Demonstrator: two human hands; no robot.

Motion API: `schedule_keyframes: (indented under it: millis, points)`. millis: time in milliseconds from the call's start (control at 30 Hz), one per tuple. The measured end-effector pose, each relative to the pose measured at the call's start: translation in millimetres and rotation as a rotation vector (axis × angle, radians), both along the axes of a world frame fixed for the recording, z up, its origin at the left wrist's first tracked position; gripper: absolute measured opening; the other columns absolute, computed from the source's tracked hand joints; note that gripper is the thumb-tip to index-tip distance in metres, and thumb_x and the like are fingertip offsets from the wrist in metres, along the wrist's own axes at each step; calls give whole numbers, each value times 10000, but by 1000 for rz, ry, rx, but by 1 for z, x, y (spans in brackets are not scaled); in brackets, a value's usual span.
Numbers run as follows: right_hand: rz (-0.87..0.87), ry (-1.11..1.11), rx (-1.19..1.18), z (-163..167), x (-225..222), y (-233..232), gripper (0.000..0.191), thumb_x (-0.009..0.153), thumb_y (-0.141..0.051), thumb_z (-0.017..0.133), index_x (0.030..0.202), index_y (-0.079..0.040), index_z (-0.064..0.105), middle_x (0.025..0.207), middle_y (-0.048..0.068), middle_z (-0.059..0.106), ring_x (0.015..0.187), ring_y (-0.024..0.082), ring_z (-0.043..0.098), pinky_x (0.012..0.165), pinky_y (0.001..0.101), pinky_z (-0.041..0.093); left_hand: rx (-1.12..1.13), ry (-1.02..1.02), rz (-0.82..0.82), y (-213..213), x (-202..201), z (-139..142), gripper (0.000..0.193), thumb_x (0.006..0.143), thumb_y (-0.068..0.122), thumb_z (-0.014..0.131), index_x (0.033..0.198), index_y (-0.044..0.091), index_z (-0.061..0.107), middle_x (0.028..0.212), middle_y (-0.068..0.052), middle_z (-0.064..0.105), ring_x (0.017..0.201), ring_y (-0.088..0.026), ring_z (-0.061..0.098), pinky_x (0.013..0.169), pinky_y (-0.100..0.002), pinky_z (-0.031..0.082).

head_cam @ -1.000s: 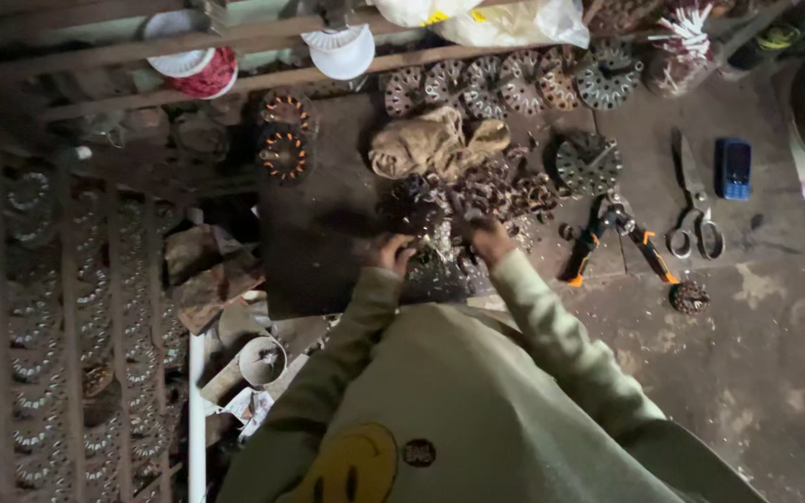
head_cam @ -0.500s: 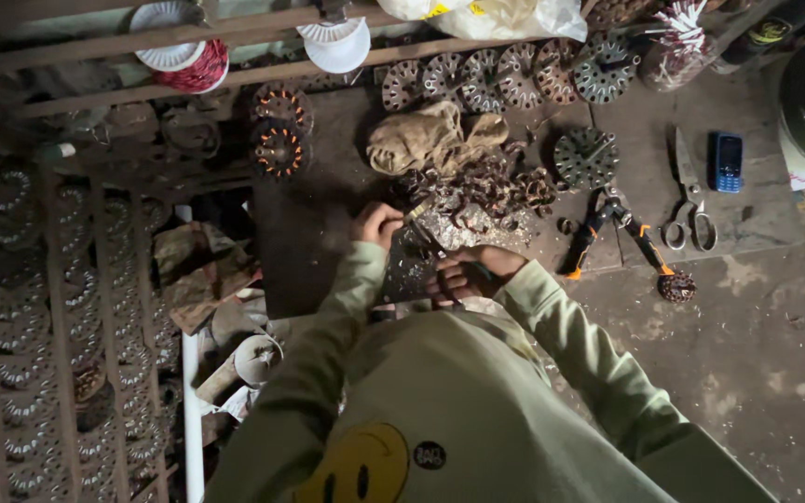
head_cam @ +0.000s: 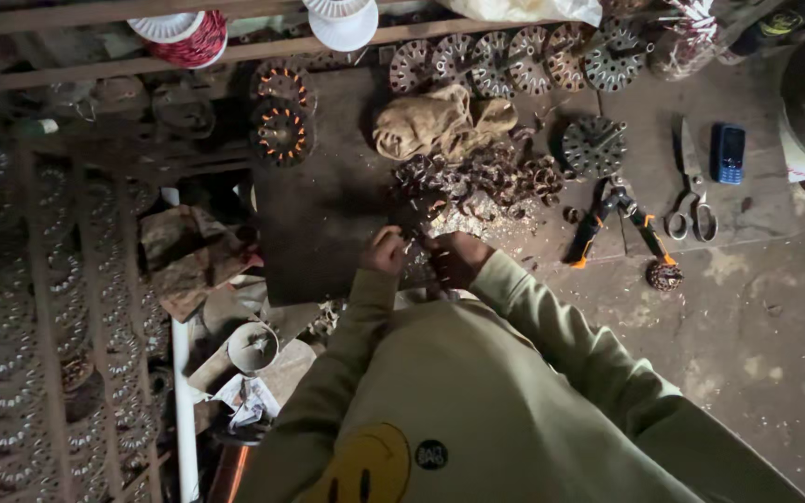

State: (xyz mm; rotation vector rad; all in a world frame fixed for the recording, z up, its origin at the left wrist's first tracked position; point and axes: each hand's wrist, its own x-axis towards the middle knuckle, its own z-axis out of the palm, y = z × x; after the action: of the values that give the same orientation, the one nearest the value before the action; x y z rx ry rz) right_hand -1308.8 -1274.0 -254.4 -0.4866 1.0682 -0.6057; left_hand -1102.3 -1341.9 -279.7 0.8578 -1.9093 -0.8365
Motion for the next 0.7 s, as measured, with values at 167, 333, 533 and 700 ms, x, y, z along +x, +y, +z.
schedule_keyframes:
  millis: [167, 333, 533, 700]
  points:
    - [655, 1086, -571, -10, 17, 4, 478, 964, -496, 657, 1055, -34, 736, 888, 168, 682, 808, 292, 669, 749, 461, 587, 595, 264, -126, 3, -17, -11, 411, 792, -70, 753, 1133, 74, 574, 1026, -99, 670, 918, -174, 671, 764, -336, 571]
    - [408, 852, -205, 8, -3, 24, 428, 965, -396, 646, 1027, 26, 690, 821, 194, 659, 697, 340, 647, 636, 458, 532, 833, 573, -252, 12, -33, -13, 622, 712, -68, 816, 1215, 136, 511, 1073, -41, 638, 925, -145, 657, 761, -373, 607]
    - [308, 809, -452, 12, -9, 12, 297, 942, -301, 650, 984, -11, 692, 825, 143, 664, 702, 268, 617, 617, 419, 512, 1332, 945, -47, -15, -48, -4, 410, 802, 22, 835, 1153, 8, 624, 1032, -126, 703, 925, -251, 689, 797, -393, 614]
    - [249, 792, -465, -2, -2, 8, 262, 929, -276, 660, 983, -21, 688, 810, 121, 677, 707, 216, 612, 643, 401, 513, 671, 547, -41, -15, -50, 0, 304, 793, -72, 794, 1061, 33, 694, 1013, -62, 742, 938, -176, 705, 836, -318, 607]
